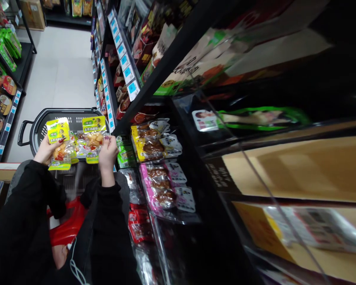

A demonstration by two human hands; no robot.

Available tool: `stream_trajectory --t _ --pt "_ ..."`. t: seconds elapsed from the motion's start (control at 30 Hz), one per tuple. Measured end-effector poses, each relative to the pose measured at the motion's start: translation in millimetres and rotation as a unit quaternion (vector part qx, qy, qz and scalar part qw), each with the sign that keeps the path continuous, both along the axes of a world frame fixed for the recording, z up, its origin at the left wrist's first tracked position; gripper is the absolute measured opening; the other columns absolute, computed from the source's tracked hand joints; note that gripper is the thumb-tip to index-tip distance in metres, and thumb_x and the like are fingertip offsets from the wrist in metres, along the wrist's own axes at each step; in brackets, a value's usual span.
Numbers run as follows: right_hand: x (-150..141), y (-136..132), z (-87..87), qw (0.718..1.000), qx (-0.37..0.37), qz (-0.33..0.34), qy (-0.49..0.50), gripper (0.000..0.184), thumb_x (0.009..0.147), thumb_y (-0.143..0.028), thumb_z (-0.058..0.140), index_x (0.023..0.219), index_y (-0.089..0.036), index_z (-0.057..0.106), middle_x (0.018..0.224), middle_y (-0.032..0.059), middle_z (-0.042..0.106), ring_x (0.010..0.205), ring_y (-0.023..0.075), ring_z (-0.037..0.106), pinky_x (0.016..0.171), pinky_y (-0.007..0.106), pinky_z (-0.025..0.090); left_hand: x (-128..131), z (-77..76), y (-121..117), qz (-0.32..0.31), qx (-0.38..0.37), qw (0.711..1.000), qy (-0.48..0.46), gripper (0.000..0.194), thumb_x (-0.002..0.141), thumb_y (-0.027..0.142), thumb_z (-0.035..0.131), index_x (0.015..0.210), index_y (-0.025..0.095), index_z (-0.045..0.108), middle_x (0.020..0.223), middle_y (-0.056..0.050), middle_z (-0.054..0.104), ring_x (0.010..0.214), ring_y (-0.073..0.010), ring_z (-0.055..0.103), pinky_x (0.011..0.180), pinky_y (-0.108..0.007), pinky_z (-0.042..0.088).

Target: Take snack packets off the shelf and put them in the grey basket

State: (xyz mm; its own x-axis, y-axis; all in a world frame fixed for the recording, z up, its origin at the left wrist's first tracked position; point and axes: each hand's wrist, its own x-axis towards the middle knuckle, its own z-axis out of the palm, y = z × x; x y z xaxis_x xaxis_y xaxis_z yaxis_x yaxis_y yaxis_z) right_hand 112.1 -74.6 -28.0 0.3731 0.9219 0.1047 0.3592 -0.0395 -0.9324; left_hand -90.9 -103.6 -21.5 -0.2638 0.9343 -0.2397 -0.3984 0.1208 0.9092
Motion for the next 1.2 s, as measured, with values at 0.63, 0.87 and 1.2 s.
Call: stream_trajectory --t 0.63,0.87,1.2 --pt "-40 -12 6.3 0.935 0.002 0.354 -0.026 0.025 0.075 -0.044 0.063 0.077 -0.019 0.059 0.077 0.0007 0.058 0.068 0.0137 0.052 0.066 0.027 0.042 13 -11.6 1 0.039 -0.002 0.999 0.000 0.059 0.049 0.027 0.087 0.096 0.017 0.054 0.096 -0.007 0.069 0.083 -0.0206 0.067 0.081 -0.037 0.053" --pt "-50 -13 -10.5 0.942 -0.001 0.335 0.012 0.022 0.075 -0.039 0.061 0.070 -0.020 0.050 0.075 -0.0017 0.048 0.068 0.0130 0.048 0.065 0.025 0.040 18 -13.0 3 0.051 0.005 0.999 -0.018 0.061 0.053 0.036 0.085 0.103 0.018 0.055 0.107 -0.011 0.067 0.098 -0.0254 0.065 0.087 -0.038 0.052" --pt "-41 -11 -7.7 0.955 -0.031 0.274 0.113 0.026 0.078 -0.045 0.053 0.074 -0.021 0.045 0.063 -0.0046 0.045 0.056 0.0105 0.042 0.055 0.024 0.033 18 -10.8 5 0.048 0.028 0.996 -0.072 0.060 0.064 0.044 0.079 0.114 0.019 0.056 0.112 -0.012 0.067 0.109 -0.0281 0.062 0.091 -0.039 0.051"
